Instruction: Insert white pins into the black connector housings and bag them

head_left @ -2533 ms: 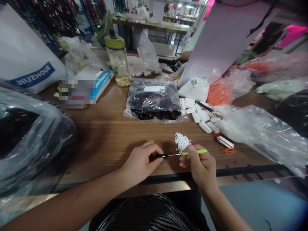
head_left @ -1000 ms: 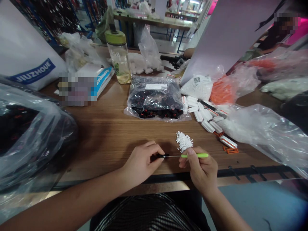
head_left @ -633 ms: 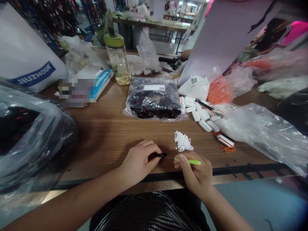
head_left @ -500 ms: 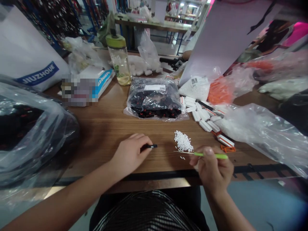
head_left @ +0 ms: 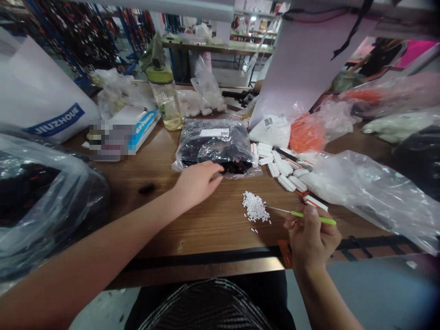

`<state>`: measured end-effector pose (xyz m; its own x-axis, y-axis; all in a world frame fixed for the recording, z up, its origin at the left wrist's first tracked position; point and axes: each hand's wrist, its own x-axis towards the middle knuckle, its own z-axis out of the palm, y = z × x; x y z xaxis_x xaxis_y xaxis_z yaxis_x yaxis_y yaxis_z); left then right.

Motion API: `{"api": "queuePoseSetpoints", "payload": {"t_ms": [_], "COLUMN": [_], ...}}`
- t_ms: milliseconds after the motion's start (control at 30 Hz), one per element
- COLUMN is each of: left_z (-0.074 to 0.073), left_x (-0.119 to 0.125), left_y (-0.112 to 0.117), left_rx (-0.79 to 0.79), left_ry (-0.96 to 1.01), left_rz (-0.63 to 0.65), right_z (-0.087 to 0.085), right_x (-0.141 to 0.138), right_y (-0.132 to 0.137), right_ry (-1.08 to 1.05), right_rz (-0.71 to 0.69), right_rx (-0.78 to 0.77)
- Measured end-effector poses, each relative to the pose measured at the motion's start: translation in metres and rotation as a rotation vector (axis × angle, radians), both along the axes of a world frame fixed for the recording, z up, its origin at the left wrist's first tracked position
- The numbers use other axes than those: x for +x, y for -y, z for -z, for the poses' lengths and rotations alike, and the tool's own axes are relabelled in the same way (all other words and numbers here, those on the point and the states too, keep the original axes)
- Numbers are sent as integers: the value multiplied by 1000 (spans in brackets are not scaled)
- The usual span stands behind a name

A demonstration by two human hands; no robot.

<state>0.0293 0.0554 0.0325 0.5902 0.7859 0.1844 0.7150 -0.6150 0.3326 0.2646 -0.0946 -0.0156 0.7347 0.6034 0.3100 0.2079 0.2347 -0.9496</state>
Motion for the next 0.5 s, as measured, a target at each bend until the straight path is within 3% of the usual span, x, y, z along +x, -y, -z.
{"api": "queuePoseSetpoints", "payload": {"t_ms": [67,167,333,500], "left_z": [12,25,25,18], "left_x": [35,58,47,25], "left_y": [-10,-22,-24,-1], "left_rx": [61,79,41,39], "left_ry": [-81,-95,-85,-131], "left_rz": [-42,-70,-38,-3], "right_z": [0,-2,-4,-4], "right_x": [0,-1,-3,-3], "right_y": [1,0,0,0], "right_ry": [4,3,-39,-34], "right_rz": [10,-5,16,62], "right_rx": [7,25,27,19]}}
